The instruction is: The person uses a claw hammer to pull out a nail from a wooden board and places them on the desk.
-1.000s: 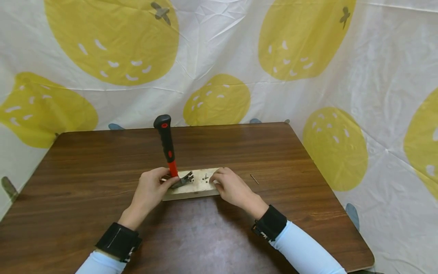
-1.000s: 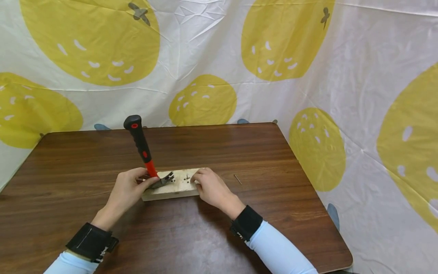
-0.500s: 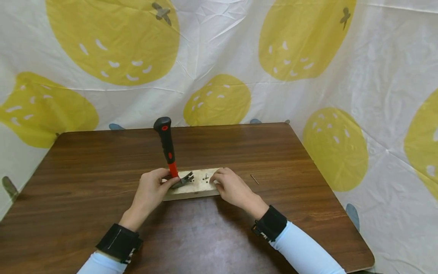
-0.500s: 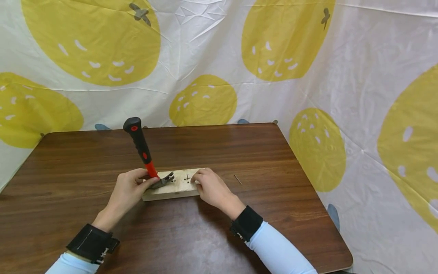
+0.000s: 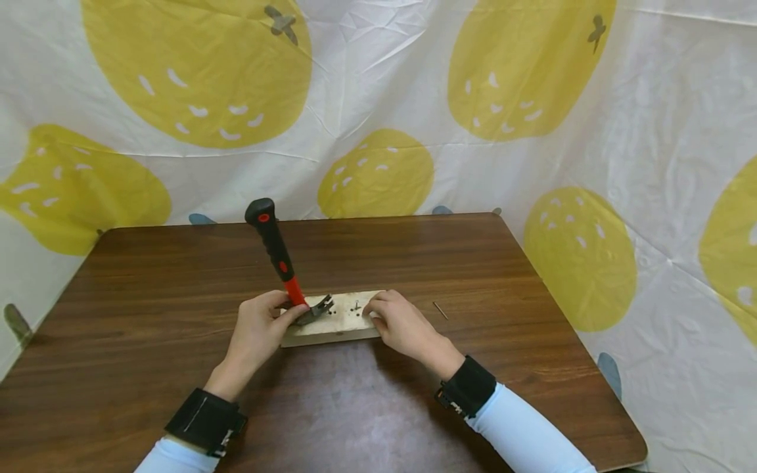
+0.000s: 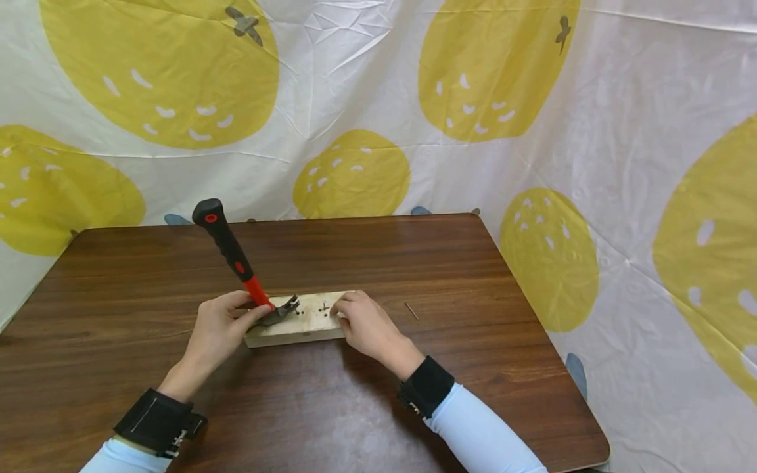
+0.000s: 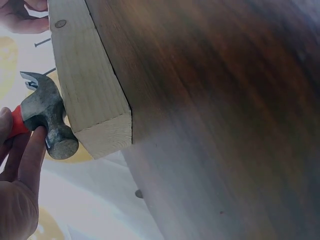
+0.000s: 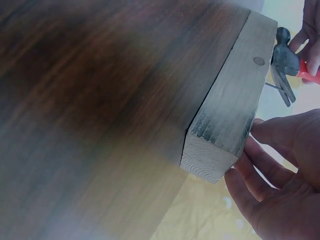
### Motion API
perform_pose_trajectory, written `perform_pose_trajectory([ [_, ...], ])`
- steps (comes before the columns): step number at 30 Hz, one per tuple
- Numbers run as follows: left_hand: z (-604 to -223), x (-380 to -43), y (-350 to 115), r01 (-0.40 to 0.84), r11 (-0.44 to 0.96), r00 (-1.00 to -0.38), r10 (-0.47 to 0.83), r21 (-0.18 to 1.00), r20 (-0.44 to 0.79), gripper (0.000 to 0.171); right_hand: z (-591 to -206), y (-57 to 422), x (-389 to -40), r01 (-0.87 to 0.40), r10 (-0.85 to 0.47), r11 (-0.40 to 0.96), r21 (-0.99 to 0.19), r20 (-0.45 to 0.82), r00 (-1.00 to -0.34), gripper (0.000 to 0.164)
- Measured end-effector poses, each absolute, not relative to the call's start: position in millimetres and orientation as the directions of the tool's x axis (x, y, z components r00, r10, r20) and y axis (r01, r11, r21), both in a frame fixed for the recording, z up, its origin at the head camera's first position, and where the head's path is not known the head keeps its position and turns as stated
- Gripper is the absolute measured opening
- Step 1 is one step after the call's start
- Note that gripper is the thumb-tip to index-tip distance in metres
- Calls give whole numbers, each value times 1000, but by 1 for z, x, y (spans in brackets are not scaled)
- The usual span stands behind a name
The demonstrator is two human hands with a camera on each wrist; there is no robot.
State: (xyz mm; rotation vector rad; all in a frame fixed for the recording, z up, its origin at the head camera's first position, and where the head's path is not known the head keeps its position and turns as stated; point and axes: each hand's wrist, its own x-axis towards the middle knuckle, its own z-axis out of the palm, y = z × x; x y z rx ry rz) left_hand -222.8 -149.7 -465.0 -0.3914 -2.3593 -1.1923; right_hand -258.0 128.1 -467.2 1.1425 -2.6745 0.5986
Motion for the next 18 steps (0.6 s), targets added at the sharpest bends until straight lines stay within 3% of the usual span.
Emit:
perform_pose_trajectory([
  [18, -466, -221, -152, 406, 537, -874, -9, 740, 486, 12, -466, 128, -257, -724, -644, 625, -292, 330, -690, 19],
])
